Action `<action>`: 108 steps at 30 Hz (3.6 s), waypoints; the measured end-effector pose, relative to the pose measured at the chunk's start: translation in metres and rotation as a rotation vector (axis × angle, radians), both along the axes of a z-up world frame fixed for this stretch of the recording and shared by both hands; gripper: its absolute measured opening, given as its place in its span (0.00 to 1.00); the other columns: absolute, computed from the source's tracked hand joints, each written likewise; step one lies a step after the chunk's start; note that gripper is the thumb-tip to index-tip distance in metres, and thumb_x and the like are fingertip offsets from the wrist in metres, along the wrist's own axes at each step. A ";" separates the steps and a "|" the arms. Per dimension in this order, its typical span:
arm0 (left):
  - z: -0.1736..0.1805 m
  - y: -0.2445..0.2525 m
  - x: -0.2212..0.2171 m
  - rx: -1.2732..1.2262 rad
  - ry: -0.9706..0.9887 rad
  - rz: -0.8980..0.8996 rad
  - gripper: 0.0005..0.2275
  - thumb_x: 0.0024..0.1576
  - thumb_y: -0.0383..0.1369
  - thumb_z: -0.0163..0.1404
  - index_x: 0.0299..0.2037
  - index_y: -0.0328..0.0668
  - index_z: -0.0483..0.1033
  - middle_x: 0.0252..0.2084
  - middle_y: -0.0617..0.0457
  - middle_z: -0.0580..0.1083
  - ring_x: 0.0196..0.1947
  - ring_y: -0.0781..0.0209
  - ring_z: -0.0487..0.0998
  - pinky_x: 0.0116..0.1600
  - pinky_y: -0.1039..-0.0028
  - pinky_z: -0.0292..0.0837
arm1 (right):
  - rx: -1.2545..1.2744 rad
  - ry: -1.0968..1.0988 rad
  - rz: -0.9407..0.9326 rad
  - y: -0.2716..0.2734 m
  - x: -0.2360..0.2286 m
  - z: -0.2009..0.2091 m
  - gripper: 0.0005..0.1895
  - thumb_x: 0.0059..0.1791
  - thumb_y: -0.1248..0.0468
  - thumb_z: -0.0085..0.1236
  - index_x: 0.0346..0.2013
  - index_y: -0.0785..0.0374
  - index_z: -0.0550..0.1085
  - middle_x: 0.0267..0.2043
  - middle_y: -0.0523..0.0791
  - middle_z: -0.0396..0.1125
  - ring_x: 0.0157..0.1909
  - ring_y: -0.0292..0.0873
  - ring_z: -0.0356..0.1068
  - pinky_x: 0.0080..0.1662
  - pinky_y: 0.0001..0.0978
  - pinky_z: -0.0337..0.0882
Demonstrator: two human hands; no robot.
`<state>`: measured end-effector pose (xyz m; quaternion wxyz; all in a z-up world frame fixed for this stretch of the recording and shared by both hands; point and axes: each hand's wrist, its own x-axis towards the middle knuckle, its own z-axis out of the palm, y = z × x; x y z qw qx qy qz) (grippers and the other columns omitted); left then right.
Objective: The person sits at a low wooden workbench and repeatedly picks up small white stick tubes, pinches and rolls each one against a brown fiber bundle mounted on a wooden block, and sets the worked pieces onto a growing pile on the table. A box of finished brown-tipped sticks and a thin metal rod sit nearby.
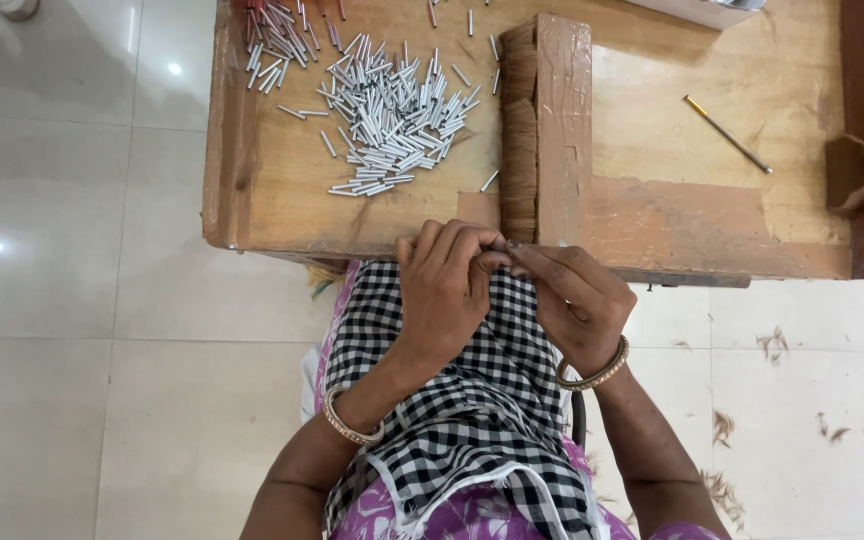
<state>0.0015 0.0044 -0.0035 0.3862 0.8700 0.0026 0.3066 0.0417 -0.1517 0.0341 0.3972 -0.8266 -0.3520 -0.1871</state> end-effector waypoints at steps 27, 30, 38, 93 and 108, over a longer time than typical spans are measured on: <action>0.005 0.010 -0.009 -0.080 0.117 -0.150 0.03 0.61 0.30 0.54 0.43 0.44 0.77 0.39 0.59 0.75 0.41 0.58 0.70 0.49 0.66 0.57 | -0.090 -0.226 -0.088 -0.001 0.005 -0.009 0.14 0.41 0.78 0.65 0.36 0.60 0.83 0.50 0.46 0.75 0.56 0.50 0.74 0.49 0.39 0.77; 0.004 0.015 -0.010 -0.057 0.109 -0.129 0.03 0.61 0.29 0.53 0.43 0.44 0.77 0.40 0.58 0.75 0.42 0.57 0.70 0.50 0.65 0.57 | 0.053 -0.138 0.056 -0.003 0.007 -0.004 0.09 0.42 0.69 0.72 0.34 0.57 0.80 0.52 0.47 0.74 0.58 0.51 0.72 0.53 0.40 0.75; 0.009 0.012 -0.011 0.007 0.010 -0.070 0.02 0.63 0.30 0.54 0.43 0.46 0.77 0.41 0.60 0.74 0.42 0.58 0.70 0.49 0.65 0.55 | 0.182 0.150 -0.047 0.002 -0.002 -0.009 0.13 0.45 0.74 0.71 0.43 0.69 0.79 0.44 0.47 0.75 0.45 0.40 0.77 0.43 0.26 0.81; 0.003 -0.008 0.016 0.036 0.055 -0.088 0.10 0.61 0.31 0.52 0.52 0.42 0.77 0.55 0.51 0.70 0.59 0.52 0.66 0.62 0.58 0.56 | -0.311 -0.258 -0.254 -0.019 0.007 -0.012 0.04 0.48 0.65 0.70 0.37 0.57 0.83 0.65 0.41 0.71 0.77 0.50 0.54 0.75 0.58 0.44; 0.009 0.000 -0.003 -0.138 0.011 -0.178 0.09 0.67 0.37 0.47 0.42 0.43 0.79 0.41 0.57 0.75 0.43 0.59 0.69 0.52 0.65 0.56 | 0.232 0.181 -0.018 -0.004 0.004 -0.008 0.12 0.48 0.83 0.58 0.40 0.68 0.80 0.40 0.48 0.77 0.39 0.39 0.79 0.42 0.24 0.79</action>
